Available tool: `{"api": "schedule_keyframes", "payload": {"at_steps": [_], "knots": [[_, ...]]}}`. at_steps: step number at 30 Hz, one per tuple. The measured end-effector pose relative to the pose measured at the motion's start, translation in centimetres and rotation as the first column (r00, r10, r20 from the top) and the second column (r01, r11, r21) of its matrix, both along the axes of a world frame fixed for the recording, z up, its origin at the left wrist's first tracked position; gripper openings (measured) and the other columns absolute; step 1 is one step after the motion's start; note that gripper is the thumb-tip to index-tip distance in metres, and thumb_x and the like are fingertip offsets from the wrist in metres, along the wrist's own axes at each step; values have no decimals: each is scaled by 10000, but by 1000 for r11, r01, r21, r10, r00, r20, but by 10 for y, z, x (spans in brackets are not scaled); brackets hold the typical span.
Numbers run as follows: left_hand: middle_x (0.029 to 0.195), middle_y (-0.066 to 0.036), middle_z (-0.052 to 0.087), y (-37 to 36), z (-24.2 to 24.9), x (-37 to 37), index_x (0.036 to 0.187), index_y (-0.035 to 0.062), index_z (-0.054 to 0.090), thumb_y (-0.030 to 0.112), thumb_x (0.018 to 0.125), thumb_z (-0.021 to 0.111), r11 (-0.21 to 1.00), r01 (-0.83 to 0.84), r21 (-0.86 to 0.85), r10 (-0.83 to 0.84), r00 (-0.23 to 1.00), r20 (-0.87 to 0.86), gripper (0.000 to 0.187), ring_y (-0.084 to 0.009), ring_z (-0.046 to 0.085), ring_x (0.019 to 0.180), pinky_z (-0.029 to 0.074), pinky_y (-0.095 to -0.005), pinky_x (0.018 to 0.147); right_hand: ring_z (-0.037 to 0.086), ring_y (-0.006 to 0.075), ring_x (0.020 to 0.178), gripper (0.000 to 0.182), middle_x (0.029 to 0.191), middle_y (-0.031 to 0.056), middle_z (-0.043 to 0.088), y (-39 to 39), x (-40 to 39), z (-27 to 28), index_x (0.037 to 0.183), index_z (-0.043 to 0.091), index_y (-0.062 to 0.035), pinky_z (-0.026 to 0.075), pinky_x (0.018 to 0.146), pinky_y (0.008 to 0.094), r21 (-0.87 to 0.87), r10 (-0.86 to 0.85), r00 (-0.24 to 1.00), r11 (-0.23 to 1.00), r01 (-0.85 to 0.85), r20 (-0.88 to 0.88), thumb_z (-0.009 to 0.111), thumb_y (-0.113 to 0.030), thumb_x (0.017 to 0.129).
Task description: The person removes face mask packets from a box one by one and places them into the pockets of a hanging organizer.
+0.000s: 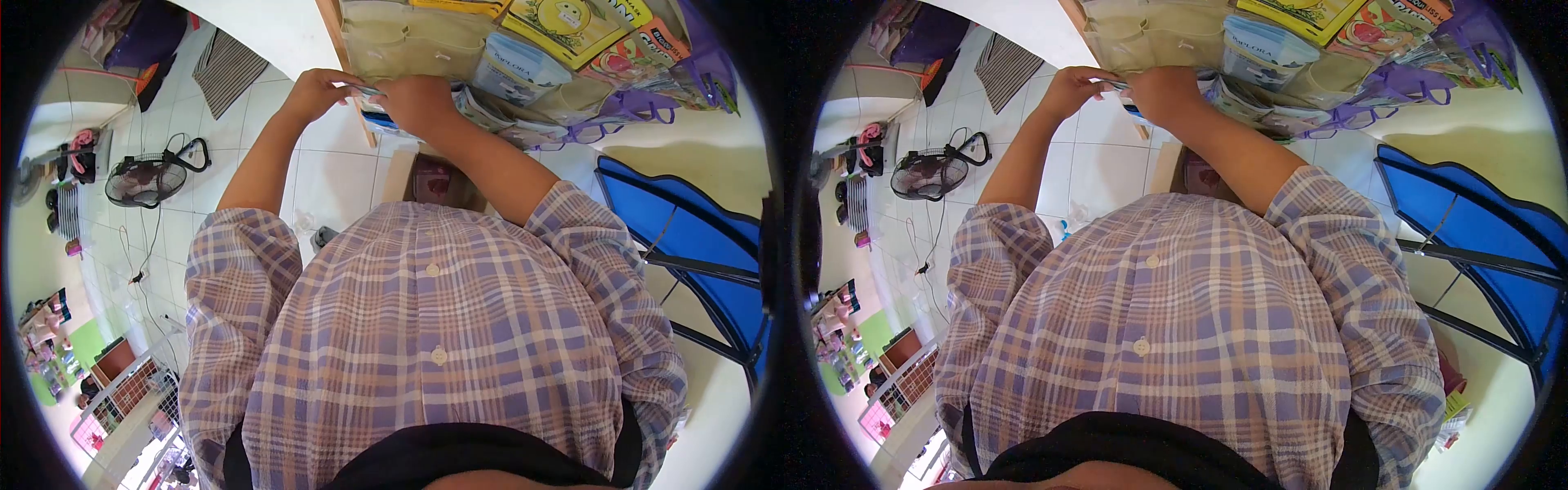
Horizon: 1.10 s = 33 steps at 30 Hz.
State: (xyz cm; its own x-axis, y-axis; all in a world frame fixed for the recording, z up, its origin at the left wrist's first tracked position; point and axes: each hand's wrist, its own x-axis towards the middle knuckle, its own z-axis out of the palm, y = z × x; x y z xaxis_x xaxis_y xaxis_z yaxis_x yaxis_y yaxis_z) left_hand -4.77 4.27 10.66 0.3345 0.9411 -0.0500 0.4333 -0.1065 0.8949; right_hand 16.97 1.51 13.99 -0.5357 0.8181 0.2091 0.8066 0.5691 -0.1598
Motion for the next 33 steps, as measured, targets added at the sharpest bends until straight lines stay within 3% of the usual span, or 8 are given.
{"api": "schedule_keyframes", "payload": {"at_steps": [4, 11, 18, 23, 24, 26, 29, 33], "knots": [[768, -23, 676, 3, -3, 2, 958, 51, 714, 190, 835, 701, 989, -88, -120, 75, 991, -109, 186, -107, 599, 608, 456, -246, 585, 664, 288, 734, 188, 762, 111, 674, 4, -1, -12, 845, 731, -152, 510, 640, 429, 1, 4, 1000, 1000, -4, -25, 630, -308, 824], [794, 7, 623, 4, -14, 0, 1069, 41, 686, 210, 889, 654, 927, -159, -339, 232, 955, 187, 248, -89, 579, 687, 418, -213, 608, 666, 296, 758, 219, 811, 109, 690, 7, 11, -7, 871, 734, -147, 512, 662, 420, -97, -49, 999, 994, 49, -3, 575, -297, 859], [881, -20, 683, 9, -32, -19, 1082, 34, 674, 202, 864, 693, 933, -194, -302, 265, 941, 212, 276, -86, 605, 741, 401, -213, 583, 670, 277, 723, 209, 801, 101, 692, 5, 18, -11, 913, 732, -168, 518, 626, 405, -24, -35, 997, 999, 33, -64, 568, -290, 868], [848, -1, 643, -18, -1, 3, 938, 64, 654, 290, 956, 566, 939, -274, -210, 318, 924, 215, 242, -72, 541, 685, 379, -204, 582, 663, 247, 749, 220, 832, 73, 696, -2, 18, 4, 998, 708, -169, 510, 649, 405, -42, 2, 1000, 999, -2, 7, 578, -283, 863], [764, -9, 607, -23, -10, 4, 855, 63, 622, 312, 963, 538, 878, -402, -259, 471, 822, 320, 285, -77, 525, 648, 376, -207, 557, 663, 247, 749, 220, 832, 73, 696, -6, 20, 5, 998, 708, -169, 510, 649, 405, -42, -5, 1000, 999, 5, 6, 578, -283, 863], [573, -7, 458, -40, -33, 6, 667, 94, 474, 311, 974, 506, 761, -567, -314, 647, 637, 419, 377, -95, 458, 530, 355, -224, 488, 642, 230, 825, 219, 903, 59, 679, -17, 31, -3, 1010, 683, -151, 488, 692, 395, 245, 229, 960, 952, -186, -163, 618, -251, 827], [545, -17, 470, -94, -78, 34, 632, 89, 463, 311, 972, 511, 754, -622, -213, 657, 719, 227, 410, -114, 434, 473, 365, -275, 462, 616, 229, 872, 210, 937, 47, 655, -56, 59, -17, 989, 662, -141, 466, 714, 381, 248, 405, 883, 904, -348, -237, 654, -202, 789], [725, -49, 610, -156, -145, 80, 883, 41, 592, 228, 947, 538, 832, -261, -489, 436, 854, 286, 206, -138, 593, 632, 459, -249, 566, 614, 286, 846, 211, 896, 81, 646, -117, 97, -85, 980, 647, -67, 475, 747, 389, -373, -56, 946, 925, -71, -320, 658, -199, 815]]}}
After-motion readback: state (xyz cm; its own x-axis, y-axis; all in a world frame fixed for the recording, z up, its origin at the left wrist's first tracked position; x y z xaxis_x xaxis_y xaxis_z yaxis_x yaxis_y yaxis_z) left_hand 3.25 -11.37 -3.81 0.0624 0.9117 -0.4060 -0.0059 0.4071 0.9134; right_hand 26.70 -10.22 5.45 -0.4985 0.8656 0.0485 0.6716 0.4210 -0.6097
